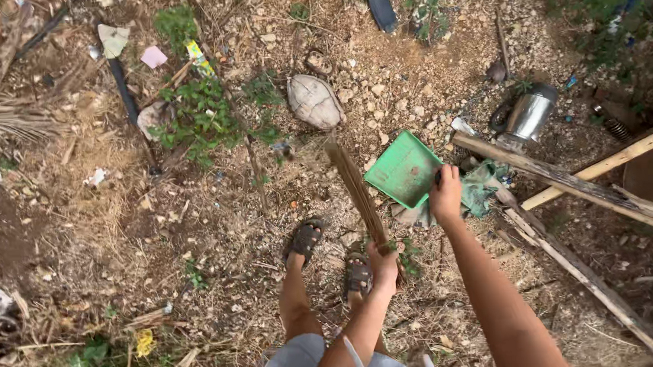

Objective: The person sweeps organic debris, leaves, and dirt into a green plastic dustpan using a stick broom in an outdoor area.

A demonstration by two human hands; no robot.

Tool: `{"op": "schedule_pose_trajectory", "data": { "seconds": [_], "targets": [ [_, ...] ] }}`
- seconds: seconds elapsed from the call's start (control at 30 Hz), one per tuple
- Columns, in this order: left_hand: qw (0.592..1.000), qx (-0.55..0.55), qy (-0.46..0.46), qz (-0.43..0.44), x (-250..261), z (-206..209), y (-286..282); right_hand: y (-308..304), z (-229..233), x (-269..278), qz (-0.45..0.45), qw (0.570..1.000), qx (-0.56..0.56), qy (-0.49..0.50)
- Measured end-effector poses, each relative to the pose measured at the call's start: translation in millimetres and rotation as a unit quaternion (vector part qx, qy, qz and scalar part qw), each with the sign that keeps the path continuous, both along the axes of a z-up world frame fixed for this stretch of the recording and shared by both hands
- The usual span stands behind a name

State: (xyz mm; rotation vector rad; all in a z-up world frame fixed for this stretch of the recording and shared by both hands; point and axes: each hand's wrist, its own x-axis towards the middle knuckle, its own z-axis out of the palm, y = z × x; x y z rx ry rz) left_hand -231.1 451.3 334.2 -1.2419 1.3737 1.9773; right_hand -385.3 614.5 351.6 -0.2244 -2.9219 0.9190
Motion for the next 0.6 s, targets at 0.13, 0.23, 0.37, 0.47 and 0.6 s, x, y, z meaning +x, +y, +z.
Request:
{"op": "schedule_pose_trajectory", "data": {
  "seconds": [0.13, 0.23, 0.37, 0.47, 0.6],
  "targets": [
    [0.993, 0.104, -0.004, 0.050, -39, -34, 18, -12, 1, 4, 0.035, 0.999, 0.019, -0.018],
    [0.999, 0.009, -0.033, 0.039, -42, -76, -38, -12, 5, 6, 0.067, 0.998, 0.003, -0.013],
    [0.957, -0.027, -0.103, 0.271, 32, -101, -131, -17, 2, 8, 0.118, 0.993, 0.018, -0.003],
    [0.929, -0.067, -0.086, 0.355, 64, -96, -158, -39, -9, 0, 0.142, 0.989, 0.031, 0.023],
    [0.912, -0.034, -0.045, 0.406, 102, -71, -77, -64, -22, 11, 0.181, 0.981, 0.071, 0.018]
  ]
}}
